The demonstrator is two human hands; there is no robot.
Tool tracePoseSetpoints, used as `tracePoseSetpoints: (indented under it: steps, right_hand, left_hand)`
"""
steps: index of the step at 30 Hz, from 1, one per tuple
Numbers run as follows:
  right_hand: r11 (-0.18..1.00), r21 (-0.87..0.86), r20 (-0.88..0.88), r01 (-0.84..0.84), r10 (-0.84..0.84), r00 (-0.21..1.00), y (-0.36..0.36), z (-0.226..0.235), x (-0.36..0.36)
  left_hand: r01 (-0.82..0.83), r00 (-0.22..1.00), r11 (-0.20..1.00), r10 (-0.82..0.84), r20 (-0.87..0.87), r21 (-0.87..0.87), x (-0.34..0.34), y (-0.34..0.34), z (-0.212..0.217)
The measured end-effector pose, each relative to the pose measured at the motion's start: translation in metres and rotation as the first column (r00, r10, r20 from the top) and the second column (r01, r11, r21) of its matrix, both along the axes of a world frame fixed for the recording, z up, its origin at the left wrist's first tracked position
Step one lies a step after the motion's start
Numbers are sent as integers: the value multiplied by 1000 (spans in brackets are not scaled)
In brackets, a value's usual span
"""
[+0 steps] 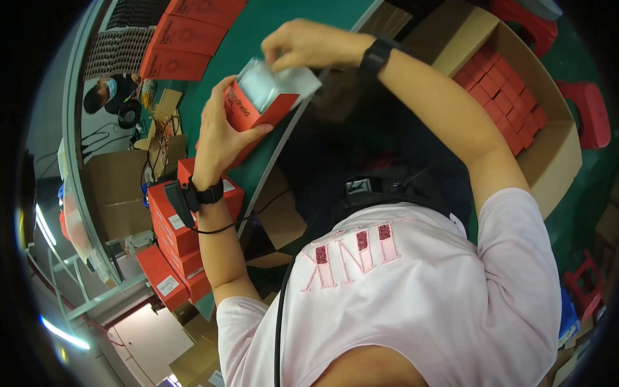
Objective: Packaging handheld electronic devices into protective sleeves and then into boxes.
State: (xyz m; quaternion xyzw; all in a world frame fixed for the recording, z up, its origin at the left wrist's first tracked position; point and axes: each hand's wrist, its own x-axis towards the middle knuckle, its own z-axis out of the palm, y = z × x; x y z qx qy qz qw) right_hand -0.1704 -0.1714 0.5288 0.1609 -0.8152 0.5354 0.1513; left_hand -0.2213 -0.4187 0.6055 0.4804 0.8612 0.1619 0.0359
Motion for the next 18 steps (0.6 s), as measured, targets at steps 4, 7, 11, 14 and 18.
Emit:
tracePoseSetpoints:
  steps: [4,7,11,14,18]
  right_hand:
    - [998,49,163,-28,20,986,46,-6,-26]
    - [945,169,-158,279,-253,954,42,8,-23]
    - [881,456,-163,129,-60,985,2,67,-9]
    - [755,590,-189,286,-215,958,-17,24,-36]
    - [751,657,33,67,-117,993,-46,36,-30]
  left_hand:
    - [-123,991,985,115,-74,-118,-17,-16,-7]
    - [-170,972,981,151,-178,-93,-17,-25,-16]
    - [-121,976,974,152,-158,191,-7,-4,-14]
    - [-115,969,988,135,-206,105,-7,17,-25]
    - [-185,980,941,157,121,282,-15,11,-36]
